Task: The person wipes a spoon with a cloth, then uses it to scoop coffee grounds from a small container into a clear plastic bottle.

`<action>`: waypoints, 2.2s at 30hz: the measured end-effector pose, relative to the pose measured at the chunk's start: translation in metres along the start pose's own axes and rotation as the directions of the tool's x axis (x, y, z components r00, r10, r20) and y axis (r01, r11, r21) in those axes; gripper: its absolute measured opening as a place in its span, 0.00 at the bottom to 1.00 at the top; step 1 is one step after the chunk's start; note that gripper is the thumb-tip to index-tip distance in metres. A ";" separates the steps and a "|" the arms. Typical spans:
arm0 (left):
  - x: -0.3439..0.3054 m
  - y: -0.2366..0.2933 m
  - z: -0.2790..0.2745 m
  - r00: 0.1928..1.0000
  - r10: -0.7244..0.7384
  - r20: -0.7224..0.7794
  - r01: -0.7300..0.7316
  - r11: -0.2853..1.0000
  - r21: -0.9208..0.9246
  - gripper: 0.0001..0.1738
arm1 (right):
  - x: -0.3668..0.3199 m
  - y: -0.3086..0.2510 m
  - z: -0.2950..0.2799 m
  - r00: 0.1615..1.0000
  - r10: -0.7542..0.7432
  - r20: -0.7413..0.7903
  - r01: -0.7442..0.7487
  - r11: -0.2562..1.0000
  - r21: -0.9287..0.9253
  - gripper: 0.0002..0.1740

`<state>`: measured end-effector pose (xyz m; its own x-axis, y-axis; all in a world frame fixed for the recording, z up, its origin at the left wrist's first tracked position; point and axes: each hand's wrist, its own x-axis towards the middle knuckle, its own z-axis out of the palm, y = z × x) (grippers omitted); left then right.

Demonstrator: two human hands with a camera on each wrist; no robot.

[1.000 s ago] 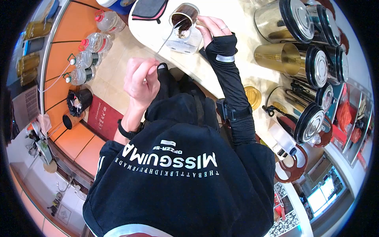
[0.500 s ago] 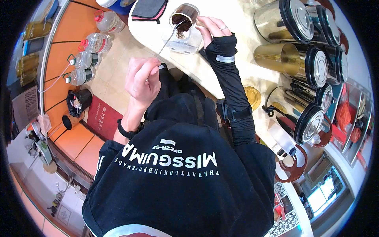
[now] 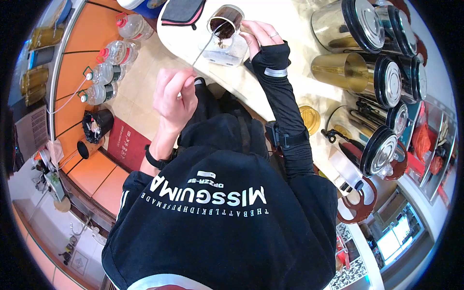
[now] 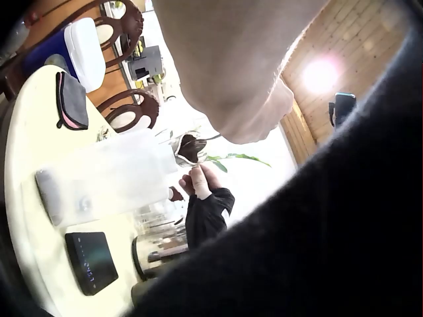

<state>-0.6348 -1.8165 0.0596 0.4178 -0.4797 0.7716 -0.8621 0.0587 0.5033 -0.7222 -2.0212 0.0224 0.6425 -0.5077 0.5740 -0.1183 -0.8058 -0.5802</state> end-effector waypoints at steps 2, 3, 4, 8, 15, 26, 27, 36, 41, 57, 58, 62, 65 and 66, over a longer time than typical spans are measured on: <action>0.006 -0.001 0.001 0.999 0.021 0.029 -0.022 0.999 0.032 0.07 | -0.001 0.001 0.001 1.000 -0.015 -0.009 0.015 1.000 -0.004 0.14; 0.005 -0.001 0.001 0.999 0.017 0.036 -0.018 0.999 0.032 0.07 | -0.002 0.002 0.002 1.000 -0.012 -0.011 0.012 1.000 0.005 0.14; 0.004 0.000 0.000 0.999 0.013 0.045 -0.014 0.999 0.032 0.07 | -0.002 0.003 0.002 1.000 -0.009 -0.013 0.009 1.000 0.014 0.14; -0.001 0.003 -0.003 0.999 -0.022 0.027 0.022 1.000 -0.014 0.09 | -0.001 0.001 0.001 1.000 0.002 0.004 -0.001 1.000 -0.007 0.14; 0.004 0.001 0.003 1.000 -0.010 -0.010 0.010 1.000 -0.009 0.09 | -0.001 0.002 0.002 1.000 -0.006 -0.002 0.006 1.000 0.007 0.14; 0.004 0.001 0.001 1.000 -0.016 -0.023 0.016 1.000 0.001 0.09 | -0.002 0.002 0.002 1.000 -0.022 -0.010 0.022 1.000 -0.005 0.15; 0.003 0.000 0.001 1.000 -0.016 -0.018 0.016 1.000 -0.004 0.09 | -0.001 0.002 0.002 1.000 -0.022 -0.010 0.022 1.000 -0.007 0.15; 0.004 0.003 -0.005 0.999 0.013 0.037 -0.014 1.000 0.009 0.09 | -0.002 0.002 0.001 0.999 -0.027 -0.022 0.026 1.000 -0.013 0.15; 0.003 -0.002 0.004 1.000 0.006 0.008 -0.006 1.000 -0.027 0.09 | -0.002 0.000 0.001 1.000 -0.006 -0.022 0.006 1.000 -0.011 0.14; -0.001 0.000 0.002 1.000 -0.007 0.026 0.007 1.000 -0.024 0.12 | -0.005 0.003 0.001 0.999 -0.007 -0.032 0.006 1.000 -0.008 0.14; -0.001 0.001 0.000 1.000 -0.007 0.026 0.007 1.000 -0.021 0.12 | -0.004 0.002 0.001 0.999 -0.010 -0.033 0.010 1.000 -0.010 0.14; 0.004 0.004 -0.002 1.000 -0.009 0.013 0.009 1.000 -0.002 0.11 | -0.003 0.000 0.000 0.999 -0.015 -0.031 0.015 1.000 -0.012 0.14; 0.004 -0.006 0.008 1.000 0.010 -0.007 -0.010 0.999 -0.030 0.11 | -0.003 0.000 0.000 0.999 -0.019 -0.031 0.019 1.000 -0.013 0.14; 0.003 -0.006 0.007 1.000 -0.002 0.002 0.003 1.000 -0.028 0.10 | -0.003 0.000 0.001 1.000 -0.014 -0.027 0.013 1.000 -0.011 0.14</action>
<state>-0.6307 -1.8243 0.0565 0.4193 -0.4816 0.7696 -0.8527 0.0821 0.5159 -0.7237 -2.0196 0.0201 0.6233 -0.5047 0.5972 -0.1184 -0.8159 -0.5660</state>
